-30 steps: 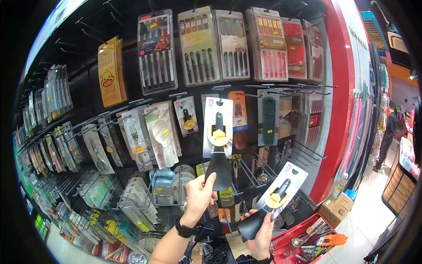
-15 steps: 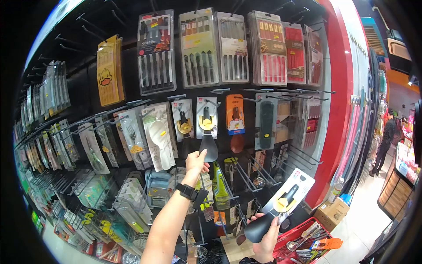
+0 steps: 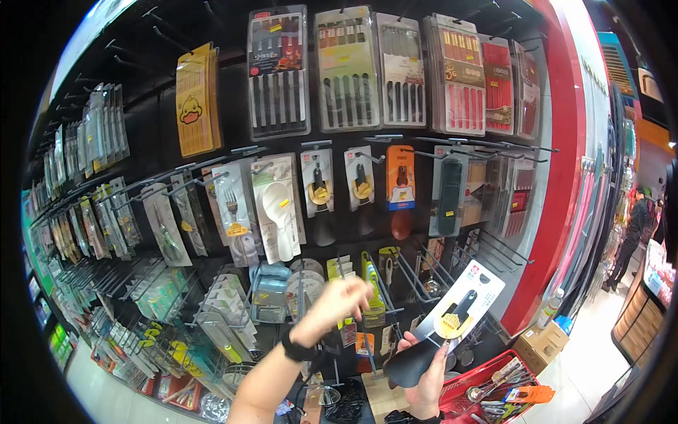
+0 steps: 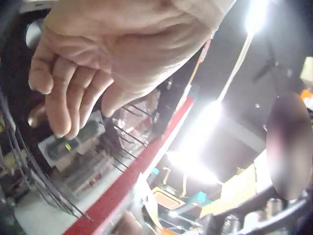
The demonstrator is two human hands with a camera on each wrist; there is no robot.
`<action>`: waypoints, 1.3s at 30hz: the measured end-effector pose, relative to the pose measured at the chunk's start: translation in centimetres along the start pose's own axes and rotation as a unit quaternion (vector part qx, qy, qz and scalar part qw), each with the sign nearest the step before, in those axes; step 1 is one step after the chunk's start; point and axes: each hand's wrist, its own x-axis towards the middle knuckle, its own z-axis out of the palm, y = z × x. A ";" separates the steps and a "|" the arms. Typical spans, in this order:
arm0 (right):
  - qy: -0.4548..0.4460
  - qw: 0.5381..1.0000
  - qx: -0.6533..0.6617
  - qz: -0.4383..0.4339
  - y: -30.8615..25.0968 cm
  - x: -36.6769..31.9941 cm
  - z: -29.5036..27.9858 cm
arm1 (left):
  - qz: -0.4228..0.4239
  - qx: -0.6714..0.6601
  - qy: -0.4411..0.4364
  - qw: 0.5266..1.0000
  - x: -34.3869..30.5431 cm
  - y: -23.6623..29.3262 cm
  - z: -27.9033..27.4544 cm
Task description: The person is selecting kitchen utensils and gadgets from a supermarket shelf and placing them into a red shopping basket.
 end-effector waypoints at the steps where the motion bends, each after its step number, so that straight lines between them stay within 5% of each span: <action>1: -0.002 1.000 0.001 0.003 0.3 -0.1 0.0 | -0.015 0.022 -0.047 0.999 -2.1 0.3 1.6; 3: -0.046 0.999 -0.003 0.026 1.0 -0.3 -0.1 | 0.046 0.142 -0.101 0.984 -5.7 0.6 3.8; 5: -0.054 0.998 -0.026 0.020 1.1 -0.8 0.7 | -0.022 0.048 -0.062 0.997 -7.9 0.1 5.6; 9: -0.198 0.977 -0.011 0.080 2.1 -0.9 1.0 | -0.039 -0.106 0.075 0.991 -10.0 -0.9 5.6; 11: -0.110 0.992 -0.042 0.044 2.7 -1.8 2.7 | -0.035 -0.098 0.129 0.986 -10.3 -0.6 4.0; 15: -0.205 0.972 -0.065 0.100 2.3 -2.1 2.4 | 0.045 -0.146 0.276 0.949 -9.5 2.0 1.2; 22: -0.198 0.973 -0.080 0.087 1.7 -2.3 1.9 | 0.129 -0.144 0.311 0.931 -6.3 2.8 -2.2; 39: -0.143 0.978 -0.149 0.017 -4.3 0.1 -2.3 | 0.078 -0.175 0.350 0.917 2.7 -2.4 -7.8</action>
